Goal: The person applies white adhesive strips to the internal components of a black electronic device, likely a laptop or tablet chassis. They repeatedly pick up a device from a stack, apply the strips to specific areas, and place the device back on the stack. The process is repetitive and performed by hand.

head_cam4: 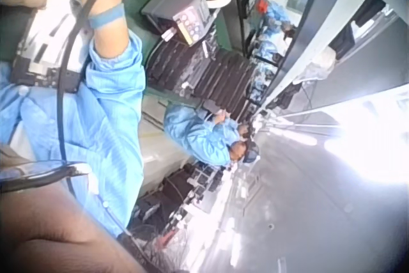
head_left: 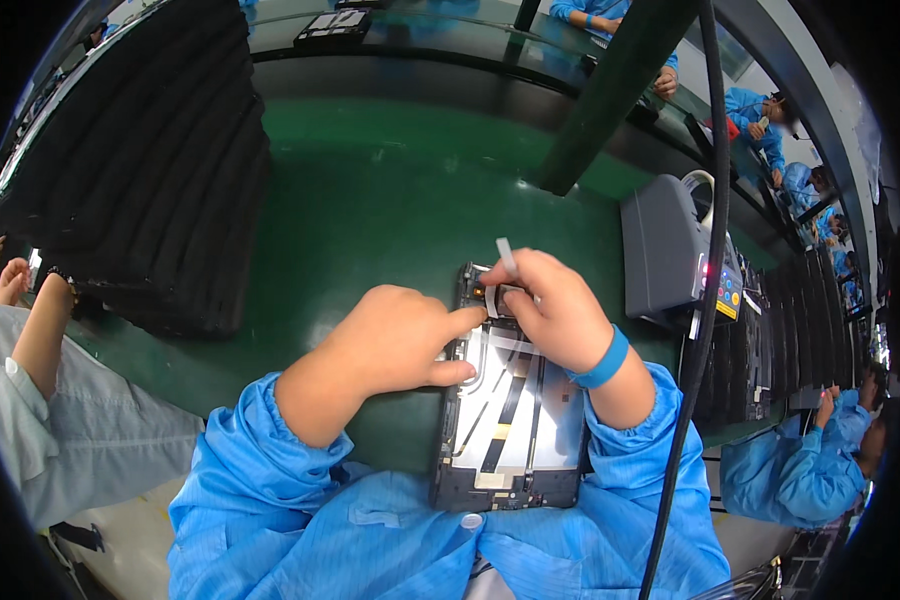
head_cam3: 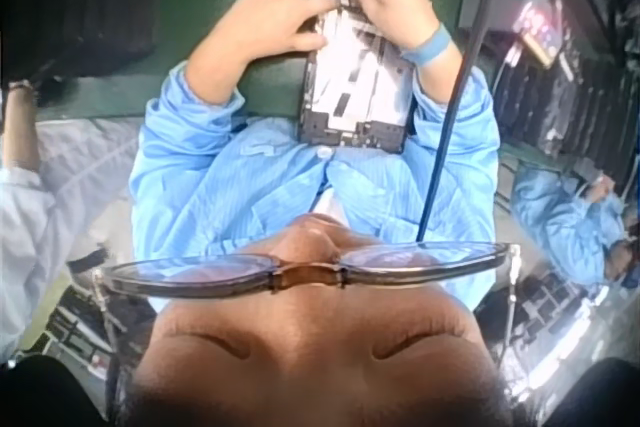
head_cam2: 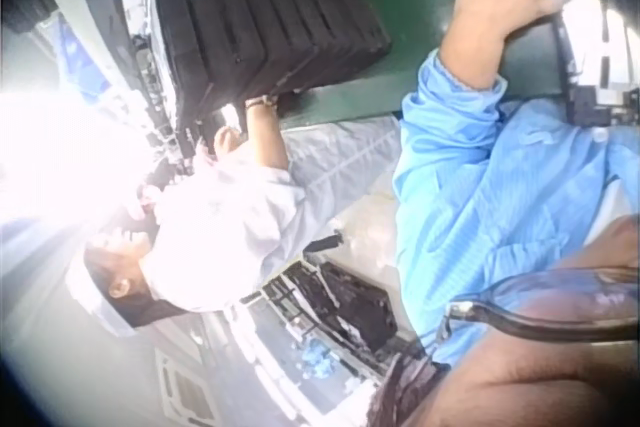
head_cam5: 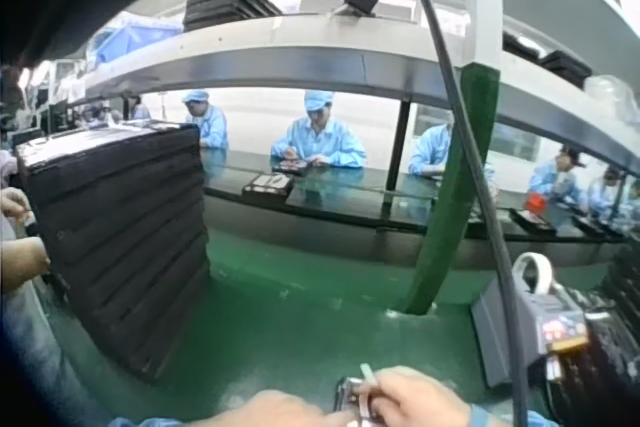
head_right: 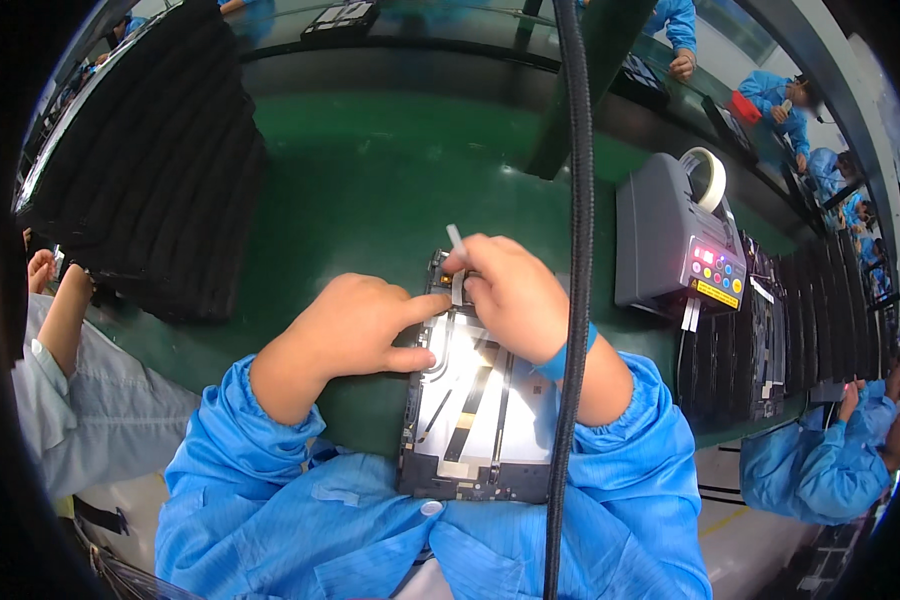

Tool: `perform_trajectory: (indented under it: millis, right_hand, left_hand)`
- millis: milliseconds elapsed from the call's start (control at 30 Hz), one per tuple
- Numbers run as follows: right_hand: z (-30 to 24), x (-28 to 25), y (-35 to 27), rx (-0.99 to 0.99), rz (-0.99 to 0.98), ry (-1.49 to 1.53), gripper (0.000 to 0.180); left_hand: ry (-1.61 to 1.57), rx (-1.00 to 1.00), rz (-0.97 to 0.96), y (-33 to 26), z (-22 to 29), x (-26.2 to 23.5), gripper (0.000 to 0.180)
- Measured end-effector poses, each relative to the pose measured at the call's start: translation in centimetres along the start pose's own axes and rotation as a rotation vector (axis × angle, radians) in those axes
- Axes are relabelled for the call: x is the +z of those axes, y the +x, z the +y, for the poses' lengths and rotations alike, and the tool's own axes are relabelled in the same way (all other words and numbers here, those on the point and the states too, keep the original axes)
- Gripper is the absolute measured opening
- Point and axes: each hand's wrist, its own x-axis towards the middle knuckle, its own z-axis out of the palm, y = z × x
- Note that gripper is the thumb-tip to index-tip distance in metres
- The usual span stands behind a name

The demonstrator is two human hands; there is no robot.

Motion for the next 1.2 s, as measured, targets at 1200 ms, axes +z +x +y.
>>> perform_trajectory:
  millis: [1200]
  right_hand:
    - [0.8, 0.0, -3.1, -0.102, -0.105, -0.043, 0.040]
  left_hand:
    - [0.238, 0.100, 0.035, 1.3, 1.7, 1.3, 0.038]
